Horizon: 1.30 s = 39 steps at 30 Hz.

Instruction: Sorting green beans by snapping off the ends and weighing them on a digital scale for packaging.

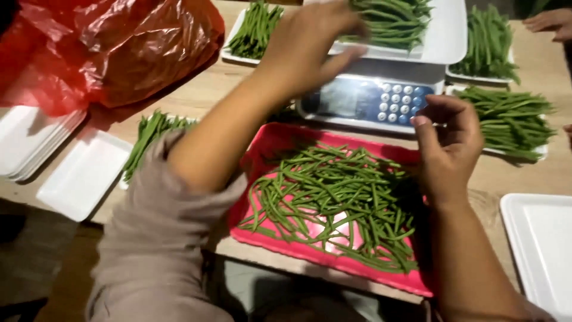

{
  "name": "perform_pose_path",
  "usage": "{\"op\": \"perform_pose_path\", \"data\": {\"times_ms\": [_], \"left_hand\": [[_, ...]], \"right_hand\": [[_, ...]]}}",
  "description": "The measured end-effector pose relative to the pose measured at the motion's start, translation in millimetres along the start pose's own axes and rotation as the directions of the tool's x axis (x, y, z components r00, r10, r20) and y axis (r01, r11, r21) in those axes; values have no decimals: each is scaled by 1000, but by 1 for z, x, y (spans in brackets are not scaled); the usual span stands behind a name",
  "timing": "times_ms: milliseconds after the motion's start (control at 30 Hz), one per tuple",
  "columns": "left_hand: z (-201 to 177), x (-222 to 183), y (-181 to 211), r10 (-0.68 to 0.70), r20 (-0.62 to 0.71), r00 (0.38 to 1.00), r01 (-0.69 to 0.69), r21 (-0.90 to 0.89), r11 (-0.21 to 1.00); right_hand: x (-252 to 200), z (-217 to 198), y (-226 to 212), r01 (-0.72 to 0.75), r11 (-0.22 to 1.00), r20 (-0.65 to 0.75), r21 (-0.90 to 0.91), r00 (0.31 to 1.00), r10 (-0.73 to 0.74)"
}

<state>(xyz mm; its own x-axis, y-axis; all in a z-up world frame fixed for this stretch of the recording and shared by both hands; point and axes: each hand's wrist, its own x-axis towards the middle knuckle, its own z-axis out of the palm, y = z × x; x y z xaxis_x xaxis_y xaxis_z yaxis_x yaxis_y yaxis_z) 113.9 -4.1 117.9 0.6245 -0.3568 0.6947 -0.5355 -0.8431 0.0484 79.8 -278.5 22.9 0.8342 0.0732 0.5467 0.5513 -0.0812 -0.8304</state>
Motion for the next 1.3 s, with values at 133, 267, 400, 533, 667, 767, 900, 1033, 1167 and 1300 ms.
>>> {"op": "perform_pose_path", "data": {"times_ms": [133, 267, 400, 533, 667, 767, 900, 1033, 1167, 1300], "left_hand": [[-30, -66, 23, -109, 175, 978, 176, -432, 884], [-15, -103, 22, -262, 264, 928, 364, -496, 788], [-5, -125, 25, -214, 376, 901, 382, -458, 803], [9, -139, 27, -130, 505, 854, 246, -172, 954], [15, -143, 30, -189, 625, 757, 321, -105, 941], [16, -145, 28, -193, 631, 751, 325, -100, 940], [5, -140, 27, -179, 616, 767, 399, -239, 886], [-19, -129, 33, -263, 629, 732, 627, -470, 621], [-12, -130, 41, -305, 615, 727, 686, -668, 289], [13, -135, 48, -395, 614, 684, 656, -754, -36]], "right_hand": [[-2, -7, 2, 10, 994, 117, -108, 993, 2], [-6, -8, -7, -19, 991, 163, -134, 986, 41], [-6, -9, -8, 9, 980, 177, -200, 984, 27], [-9, -9, -4, 66, 966, 245, -251, 970, -3], [-9, -3, -9, 73, 949, 276, -306, 961, 16], [-8, -2, -7, 67, 953, 278, -295, 960, 18], [-8, -3, -4, 52, 955, 276, -291, 961, 31], [-9, -3, -6, 79, 951, 308, -298, 951, 17], [-8, 0, -9, 40, 955, 310, -293, 949, 55], [-8, 3, -17, -30, 967, 372, -254, 920, 127]]}}
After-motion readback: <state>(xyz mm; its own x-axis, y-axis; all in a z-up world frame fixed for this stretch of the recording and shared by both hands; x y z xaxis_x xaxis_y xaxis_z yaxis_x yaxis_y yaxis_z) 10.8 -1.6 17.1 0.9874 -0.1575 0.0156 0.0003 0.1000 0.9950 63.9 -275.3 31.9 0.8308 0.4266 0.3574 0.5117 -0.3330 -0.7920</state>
